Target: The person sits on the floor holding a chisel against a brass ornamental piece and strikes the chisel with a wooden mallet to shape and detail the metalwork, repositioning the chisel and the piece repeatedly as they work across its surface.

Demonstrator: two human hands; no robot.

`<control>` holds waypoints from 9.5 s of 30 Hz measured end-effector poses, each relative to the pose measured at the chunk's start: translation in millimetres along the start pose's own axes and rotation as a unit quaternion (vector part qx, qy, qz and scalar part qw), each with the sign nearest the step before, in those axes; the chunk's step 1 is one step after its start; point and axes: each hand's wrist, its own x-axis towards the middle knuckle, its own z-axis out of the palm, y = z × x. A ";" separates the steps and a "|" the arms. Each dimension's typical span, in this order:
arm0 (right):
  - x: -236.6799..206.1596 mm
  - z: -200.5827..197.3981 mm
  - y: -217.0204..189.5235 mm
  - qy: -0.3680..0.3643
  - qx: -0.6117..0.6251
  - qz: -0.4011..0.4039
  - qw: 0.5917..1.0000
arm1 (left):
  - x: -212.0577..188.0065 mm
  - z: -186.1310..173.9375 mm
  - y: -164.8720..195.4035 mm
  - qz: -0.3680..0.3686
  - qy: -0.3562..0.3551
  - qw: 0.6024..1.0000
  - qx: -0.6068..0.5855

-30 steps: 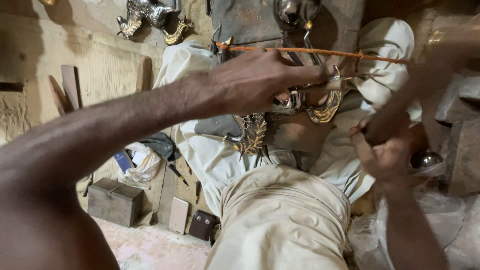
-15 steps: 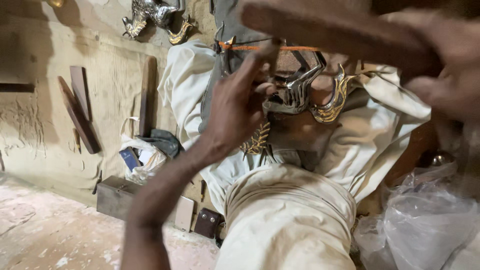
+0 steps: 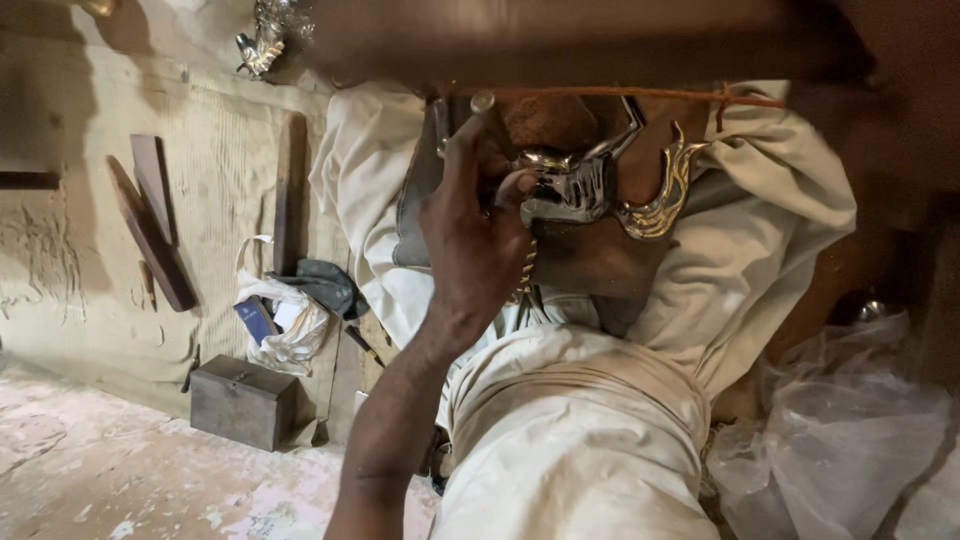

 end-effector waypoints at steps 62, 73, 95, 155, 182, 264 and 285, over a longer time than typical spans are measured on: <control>-111.1 73.4 -20.8 0.161 0.016 0.032 0.986 | 47.0 -6.5 24.5 0.122 -0.283 0.949 0.069; -158.7 133.0 -67.8 0.236 0.290 0.287 0.882 | 69.3 -6.7 29.9 0.201 -0.393 0.891 0.108; -206.3 200.5 -79.9 0.235 0.282 0.324 0.872 | 85.3 -9.5 38.6 0.284 -0.476 0.826 0.101; -39.6 50.2 27.3 -0.028 0.083 0.138 0.987 | 47.6 -39.7 -8.3 0.093 -0.228 0.969 0.003; 51.7 -27.6 -14.9 0.042 -0.013 -0.176 0.983 | -16.9 -10.5 -2.2 -0.076 0.096 0.990 -0.070; -135.4 58.2 -79.9 0.048 -0.008 0.349 0.936 | 55.2 -38.7 64.5 0.174 -0.364 0.909 0.104; -152.0 184.7 -139.1 0.371 0.435 0.279 0.771 | 95.3 -21.0 35.9 0.371 -0.519 0.768 0.049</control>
